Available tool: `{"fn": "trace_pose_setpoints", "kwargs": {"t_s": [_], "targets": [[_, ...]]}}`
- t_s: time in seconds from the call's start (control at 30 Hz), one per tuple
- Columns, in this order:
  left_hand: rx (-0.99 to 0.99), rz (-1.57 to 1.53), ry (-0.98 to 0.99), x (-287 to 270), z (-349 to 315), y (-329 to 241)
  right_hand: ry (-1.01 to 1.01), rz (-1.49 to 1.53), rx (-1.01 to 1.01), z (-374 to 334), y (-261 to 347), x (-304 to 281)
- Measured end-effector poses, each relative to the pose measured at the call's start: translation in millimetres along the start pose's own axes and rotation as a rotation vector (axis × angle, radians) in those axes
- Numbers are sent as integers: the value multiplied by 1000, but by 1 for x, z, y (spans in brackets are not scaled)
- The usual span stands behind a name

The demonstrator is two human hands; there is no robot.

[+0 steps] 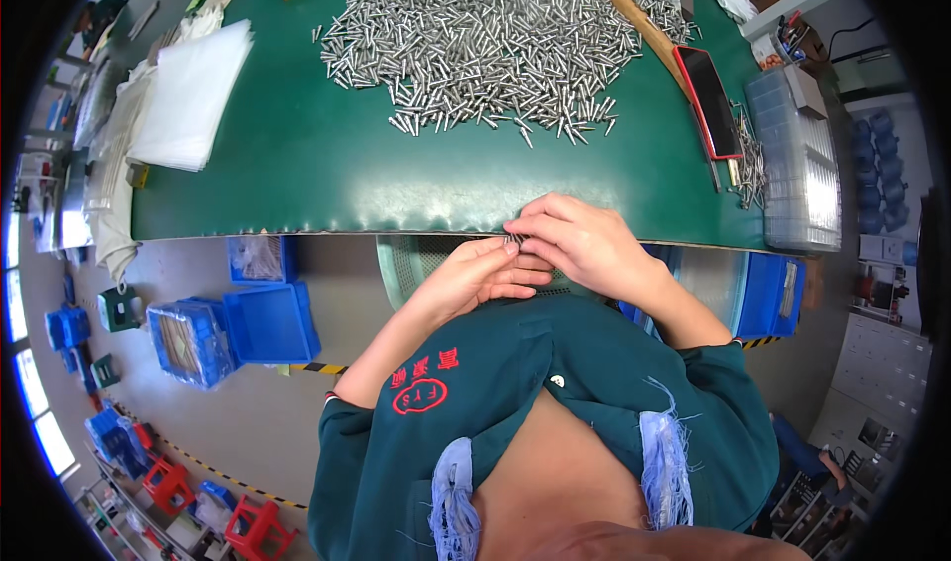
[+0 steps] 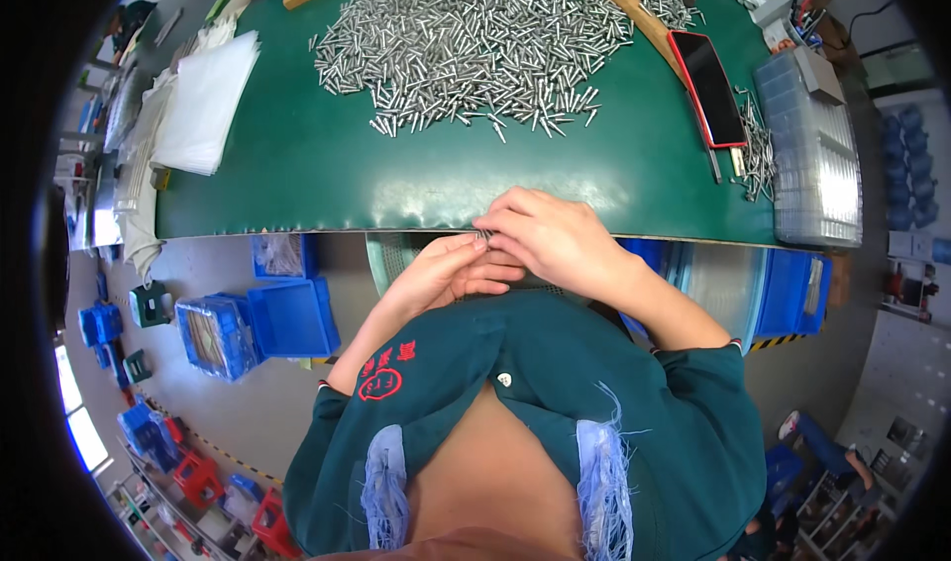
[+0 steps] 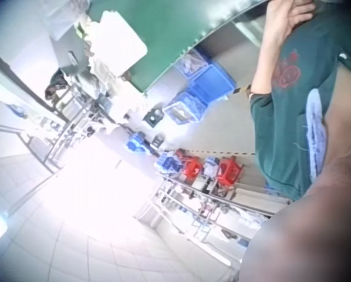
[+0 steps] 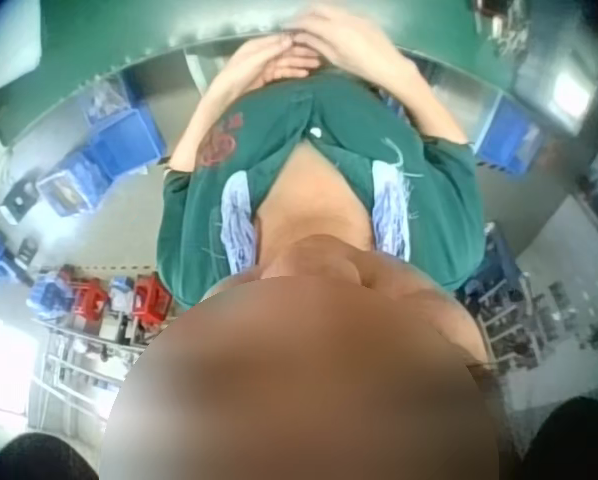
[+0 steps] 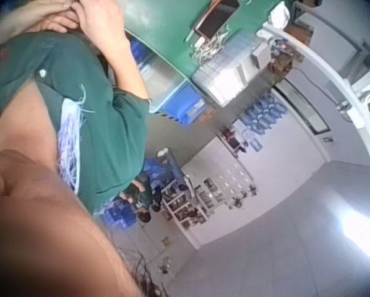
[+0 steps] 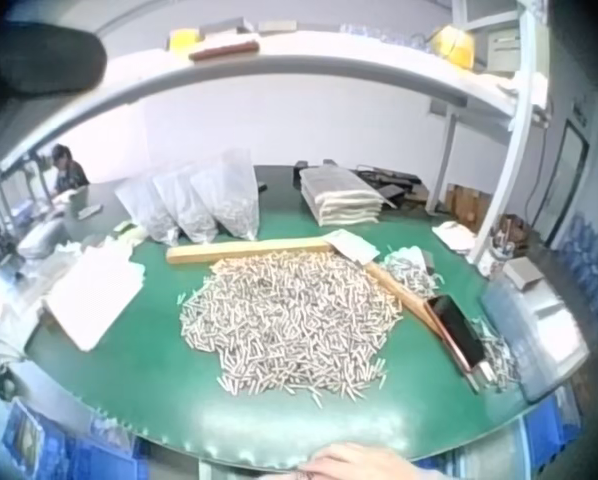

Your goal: Inspecting and sorting small metal pins on a green workbench.

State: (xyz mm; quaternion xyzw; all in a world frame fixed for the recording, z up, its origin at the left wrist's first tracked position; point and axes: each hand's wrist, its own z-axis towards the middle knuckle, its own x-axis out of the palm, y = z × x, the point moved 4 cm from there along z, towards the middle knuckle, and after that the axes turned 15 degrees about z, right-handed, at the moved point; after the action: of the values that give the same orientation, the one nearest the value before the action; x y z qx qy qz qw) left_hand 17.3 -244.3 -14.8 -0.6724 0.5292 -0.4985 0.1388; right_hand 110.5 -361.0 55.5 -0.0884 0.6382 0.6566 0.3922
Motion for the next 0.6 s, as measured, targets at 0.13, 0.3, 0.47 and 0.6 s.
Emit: {"fn": "trace_pose_setpoints", "kwargs": {"t_s": [0.13,0.3,0.47,0.6], "targets": [[13,167,-13,-3,-1,1,-3,80,62,1,-1,-1],[116,441,-56,1,-13,-21,31,384,156,6,-1,-3],[191,545,-98,1,-15,-41,-33,577,209,12,-2,-8],[172,529,-104,-3,-14,-46,-64,640,226,15,-2,-9]]}}
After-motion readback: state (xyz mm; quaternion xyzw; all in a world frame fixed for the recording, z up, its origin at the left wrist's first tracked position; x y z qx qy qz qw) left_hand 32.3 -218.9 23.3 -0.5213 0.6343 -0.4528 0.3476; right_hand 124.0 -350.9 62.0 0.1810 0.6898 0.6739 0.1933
